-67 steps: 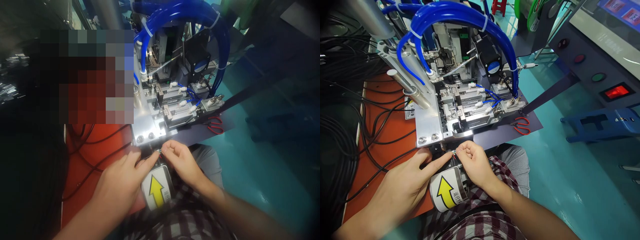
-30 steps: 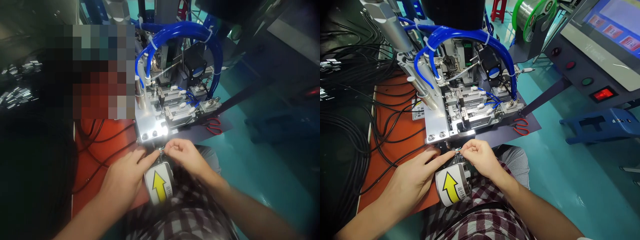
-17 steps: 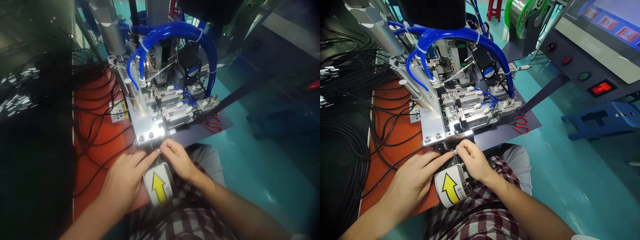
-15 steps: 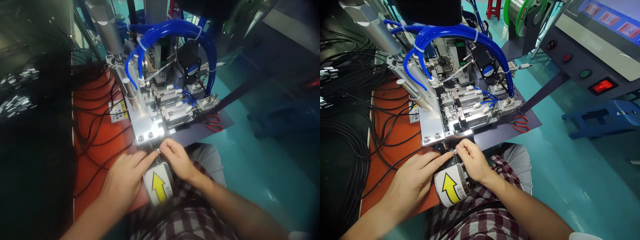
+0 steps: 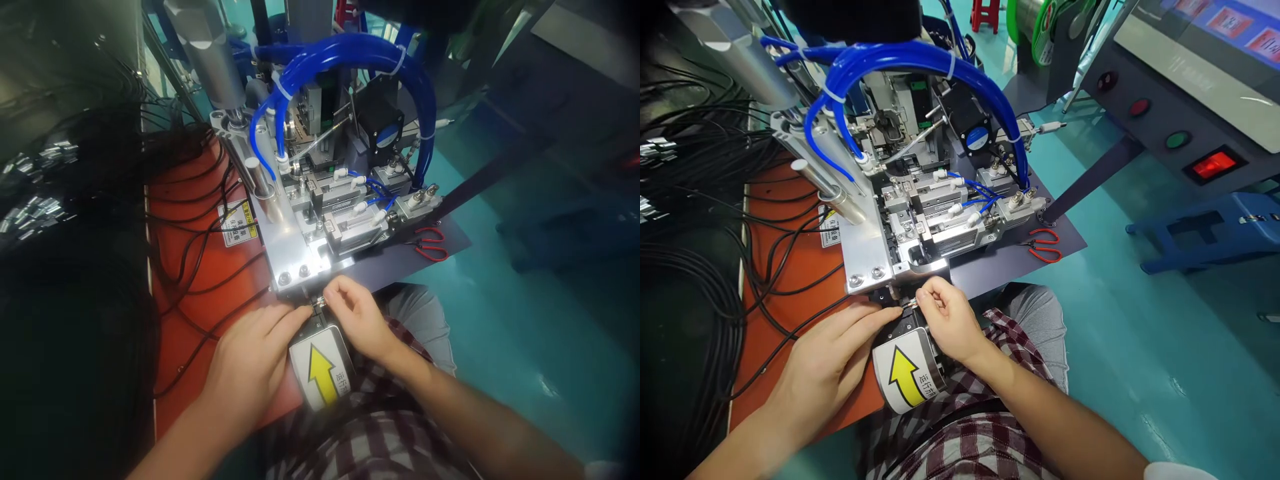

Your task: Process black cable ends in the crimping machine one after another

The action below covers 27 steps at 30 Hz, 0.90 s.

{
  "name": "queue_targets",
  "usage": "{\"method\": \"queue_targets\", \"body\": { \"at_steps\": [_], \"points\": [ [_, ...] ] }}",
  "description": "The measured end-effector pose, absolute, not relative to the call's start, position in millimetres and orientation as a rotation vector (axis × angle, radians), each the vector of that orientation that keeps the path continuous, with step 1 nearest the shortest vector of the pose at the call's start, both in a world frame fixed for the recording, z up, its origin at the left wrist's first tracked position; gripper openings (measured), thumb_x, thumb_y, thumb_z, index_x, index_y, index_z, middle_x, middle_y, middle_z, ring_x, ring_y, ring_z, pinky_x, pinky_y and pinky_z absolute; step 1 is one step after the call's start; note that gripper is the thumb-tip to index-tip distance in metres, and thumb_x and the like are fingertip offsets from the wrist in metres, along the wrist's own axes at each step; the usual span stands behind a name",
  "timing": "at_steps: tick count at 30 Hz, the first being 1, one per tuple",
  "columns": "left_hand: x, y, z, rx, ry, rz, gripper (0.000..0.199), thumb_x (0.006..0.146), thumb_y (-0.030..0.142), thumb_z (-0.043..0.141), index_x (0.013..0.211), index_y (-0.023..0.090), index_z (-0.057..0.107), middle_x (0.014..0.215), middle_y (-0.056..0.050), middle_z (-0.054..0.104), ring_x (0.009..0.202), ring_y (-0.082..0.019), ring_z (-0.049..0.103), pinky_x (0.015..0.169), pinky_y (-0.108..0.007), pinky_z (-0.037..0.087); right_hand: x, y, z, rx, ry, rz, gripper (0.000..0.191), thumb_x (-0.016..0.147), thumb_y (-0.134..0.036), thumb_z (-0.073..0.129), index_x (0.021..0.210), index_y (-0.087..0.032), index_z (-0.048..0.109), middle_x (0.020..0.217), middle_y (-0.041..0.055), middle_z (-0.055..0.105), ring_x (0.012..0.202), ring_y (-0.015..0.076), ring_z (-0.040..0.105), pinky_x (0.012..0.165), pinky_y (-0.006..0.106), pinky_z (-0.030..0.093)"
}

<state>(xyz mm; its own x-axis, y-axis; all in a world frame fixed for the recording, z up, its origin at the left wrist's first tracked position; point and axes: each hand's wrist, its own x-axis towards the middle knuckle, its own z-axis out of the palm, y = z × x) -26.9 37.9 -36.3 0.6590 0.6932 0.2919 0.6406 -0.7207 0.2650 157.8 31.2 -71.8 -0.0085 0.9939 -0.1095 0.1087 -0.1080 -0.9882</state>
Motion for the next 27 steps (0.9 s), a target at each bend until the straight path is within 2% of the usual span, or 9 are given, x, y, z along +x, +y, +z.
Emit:
{"method": "queue_targets", "body": {
  "at_steps": [4, 8, 11, 14, 22, 27],
  "points": [
    [-27.6, 35.6, -35.7, 2.837, 1.167, 0.511, 0.034, 0.092, 0.011, 0.037, 0.111, 0.015, 0.065, 0.092, -0.010, 0.066, 0.074, -0.022, 0.058, 0.054, -0.030, 0.044, 158.0, 29.6, -73.2, -1.362, -1.283, 1.216, 0.025, 0.092, -0.028, 0.046, 0.069, -0.021, 0.041, 0.066, -0.0042, 0.038, 0.062, 0.0116, 0.038, 0.060, 0.025, 0.034],
    [-25.1, 33.6, -35.6, 2.867, 1.162, 0.538, 0.033, 0.091, 0.009, 0.040, 0.111, 0.013, 0.066, 0.091, -0.011, 0.064, 0.079, -0.025, 0.054, 0.061, -0.034, 0.043, 161.7, 30.3, -74.0, -1.334, -1.219, 1.305, 0.027, 0.092, -0.031, 0.048, 0.068, -0.020, 0.041, 0.064, -0.0046, 0.038, 0.059, 0.0109, 0.036, 0.056, 0.025, 0.033],
    [-23.6, 34.4, -34.0, 2.856, 1.122, 0.548, 0.033, 0.091, 0.007, 0.039, 0.111, 0.011, 0.065, 0.091, -0.011, 0.064, 0.079, -0.024, 0.051, 0.063, -0.034, 0.042, 166.1, 31.3, -75.7, -1.265, -1.077, 1.502, 0.032, 0.094, -0.039, 0.044, 0.069, -0.020, 0.044, 0.061, -0.0048, 0.041, 0.053, 0.0098, 0.034, 0.050, 0.024, 0.029],
    [-22.7, 36.4, -31.9, 2.860, 1.095, 0.512, 0.033, 0.093, 0.009, 0.038, 0.115, 0.012, 0.063, 0.088, -0.009, 0.063, 0.074, -0.022, 0.048, 0.061, -0.033, 0.041, 169.0, 30.0, -77.9, -1.237, -1.036, 1.545, 0.033, 0.096, -0.042, 0.038, 0.074, -0.019, 0.049, 0.060, -0.0041, 0.044, 0.052, 0.0101, 0.035, 0.049, 0.024, 0.028],
    [-24.2, 38.2, -41.0, 2.660, 1.125, 0.517, 0.041, 0.091, 0.005, 0.036, 0.121, 0.020, 0.059, 0.095, -0.007, 0.058, 0.086, -0.022, 0.050, 0.069, -0.033, 0.045, 164.9, 28.2, -75.3, -1.350, -1.264, 1.310, 0.027, 0.094, -0.032, 0.044, 0.070, -0.020, 0.043, 0.066, -0.0038, 0.041, 0.061, 0.0120, 0.040, 0.059, 0.026, 0.034],
    [-27.2, 36.9, -46.3, 2.616, 1.138, 0.529, 0.044, 0.090, 0.004, 0.035, 0.122, 0.023, 0.058, 0.097, -0.006, 0.056, 0.087, -0.021, 0.051, 0.070, -0.032, 0.046, 166.2, 30.1, -75.8, -1.352, -1.443, 1.157, 0.019, 0.094, -0.027, 0.044, 0.076, -0.021, 0.046, 0.067, -0.0037, 0.044, 0.062, 0.0126, 0.041, 0.061, 0.027, 0.034]
  ]
}}
